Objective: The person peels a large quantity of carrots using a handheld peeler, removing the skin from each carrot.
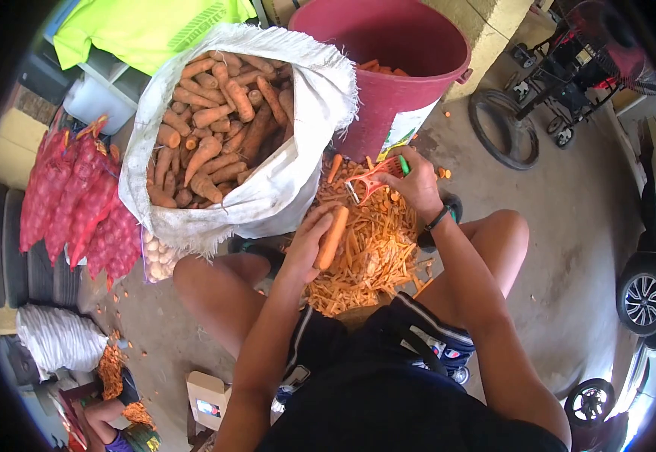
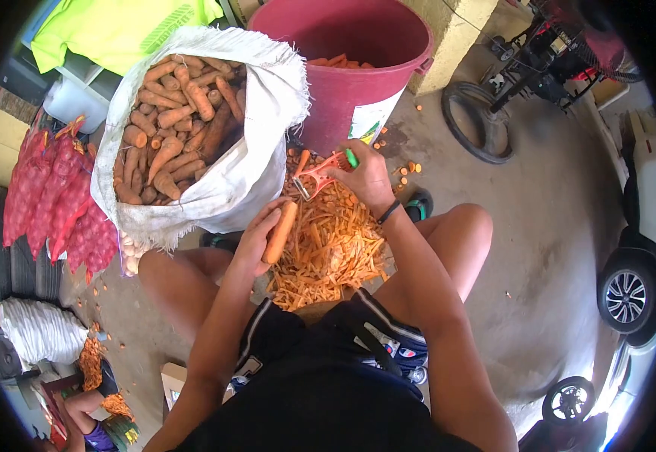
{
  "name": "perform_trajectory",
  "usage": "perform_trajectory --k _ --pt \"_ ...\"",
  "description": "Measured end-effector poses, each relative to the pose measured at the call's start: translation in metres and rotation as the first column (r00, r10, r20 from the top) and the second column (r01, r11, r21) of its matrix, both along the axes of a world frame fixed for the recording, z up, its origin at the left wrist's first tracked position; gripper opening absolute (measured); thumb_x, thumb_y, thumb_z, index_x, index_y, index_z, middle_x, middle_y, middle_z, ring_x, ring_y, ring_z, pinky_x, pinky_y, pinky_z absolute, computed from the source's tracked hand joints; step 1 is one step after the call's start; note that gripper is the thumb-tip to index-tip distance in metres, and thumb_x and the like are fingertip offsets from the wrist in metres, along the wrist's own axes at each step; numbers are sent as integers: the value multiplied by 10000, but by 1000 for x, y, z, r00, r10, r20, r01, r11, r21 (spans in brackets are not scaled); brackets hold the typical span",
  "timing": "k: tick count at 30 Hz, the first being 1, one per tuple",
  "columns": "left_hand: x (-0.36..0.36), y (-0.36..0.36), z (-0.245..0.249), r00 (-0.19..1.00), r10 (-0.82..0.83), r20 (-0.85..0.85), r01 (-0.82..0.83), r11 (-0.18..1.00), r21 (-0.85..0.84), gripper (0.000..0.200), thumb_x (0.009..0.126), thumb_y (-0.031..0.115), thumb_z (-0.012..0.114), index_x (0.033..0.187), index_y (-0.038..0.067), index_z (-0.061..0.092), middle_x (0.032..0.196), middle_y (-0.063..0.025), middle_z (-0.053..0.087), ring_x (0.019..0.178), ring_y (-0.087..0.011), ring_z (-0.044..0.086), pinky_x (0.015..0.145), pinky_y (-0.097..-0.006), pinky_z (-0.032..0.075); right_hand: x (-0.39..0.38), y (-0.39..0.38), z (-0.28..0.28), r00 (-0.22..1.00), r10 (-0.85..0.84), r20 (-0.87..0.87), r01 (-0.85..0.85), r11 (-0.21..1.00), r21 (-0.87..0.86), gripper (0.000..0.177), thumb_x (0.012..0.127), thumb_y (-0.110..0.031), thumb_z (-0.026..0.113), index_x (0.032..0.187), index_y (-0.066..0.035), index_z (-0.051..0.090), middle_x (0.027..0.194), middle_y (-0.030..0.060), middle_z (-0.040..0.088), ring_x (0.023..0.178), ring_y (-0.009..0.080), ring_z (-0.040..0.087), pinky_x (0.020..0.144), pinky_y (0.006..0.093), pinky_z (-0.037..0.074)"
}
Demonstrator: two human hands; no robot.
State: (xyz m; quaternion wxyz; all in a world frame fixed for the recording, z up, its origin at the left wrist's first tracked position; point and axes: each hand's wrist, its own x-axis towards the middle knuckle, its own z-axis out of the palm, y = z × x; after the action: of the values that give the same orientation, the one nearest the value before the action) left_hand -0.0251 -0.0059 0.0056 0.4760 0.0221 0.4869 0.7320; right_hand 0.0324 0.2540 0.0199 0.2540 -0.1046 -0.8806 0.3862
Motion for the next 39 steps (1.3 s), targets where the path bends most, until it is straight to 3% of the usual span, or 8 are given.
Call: perform_trajectory --k 2,6,17,20,24,32,37,39 --pt "-8 -4 -14 997 44 68 -49 996 73 330 1070 220 486 1367 77 495 1151 -79 631 974 -178 667 774 -319 583 3 -4 -6 997 66 30 -59 979 -194 512 702 -225 918 1097 -14 669 934 125 695 797 211 683 705 357 557" --pt "-3 9 -2 981 172 87 -179 981 74 331 1068 247 490 1346 67 491 1150 -81 635 950 -177 666 740 -314 581 20 -62 10 912 407 -46 -409 911 -49 480 696 -199 910 1086 -40 678 958 124 679 829 277 682 729 359 554" --pt "-3 -1 3 999 52 3 -52 998 41 351 1053 260 521 1331 47 541 1092 -67 642 926 -151 644 717 -294 570 8 -15 17 984 -53 171 71 993 -99 542 692 -248 921 1121 -33 670 1035 134 708 905 229 704 783 359 569" --pt "-9 -1 -8 990 135 46 -138 988 69 344 1052 252 521 1321 38 546 1086 -80 644 927 -159 659 721 -297 575 15 -41 8 982 185 -25 -186 980 -66 518 690 -220 917 1107 -36 672 1051 135 703 911 252 707 784 357 566" --pt "-3 7 -3 981 194 16 -194 981 22 337 1053 241 521 1323 41 546 1067 -82 652 926 -166 679 707 -294 584 22 -70 15 927 375 5 -375 927 -22 509 670 -175 911 1101 -44 674 1011 128 690 881 301 701 766 370 566" --pt "1 -1 1 998 62 3 -62 995 80 332 1053 251 533 1336 78 555 1066 -52 648 853 -130 652 666 -274 573 8 -13 12 993 -54 101 68 988 -138 487 695 -211 919 1071 -19 676 1002 138 703 855 232 696 749 365 569" --pt "-1 6 -1 977 204 60 -207 977 47 318 1053 251 537 1301 57 581 1099 -56 652 898 -130 651 678 -275 574 27 -70 17 922 384 -38 -385 923 -19 472 676 -202 915 1049 -60 664 983 138 680 843 327 688 733 391 561" --pt "2 4 1 979 200 42 -201 979 29 315 1052 248 536 1296 55 584 1112 -58 653 909 -131 652 688 -274 573 24 -67 21 939 344 0 -344 939 12 471 672 -206 915 1038 -59 657 967 143 671 842 344 681 737 401 560"
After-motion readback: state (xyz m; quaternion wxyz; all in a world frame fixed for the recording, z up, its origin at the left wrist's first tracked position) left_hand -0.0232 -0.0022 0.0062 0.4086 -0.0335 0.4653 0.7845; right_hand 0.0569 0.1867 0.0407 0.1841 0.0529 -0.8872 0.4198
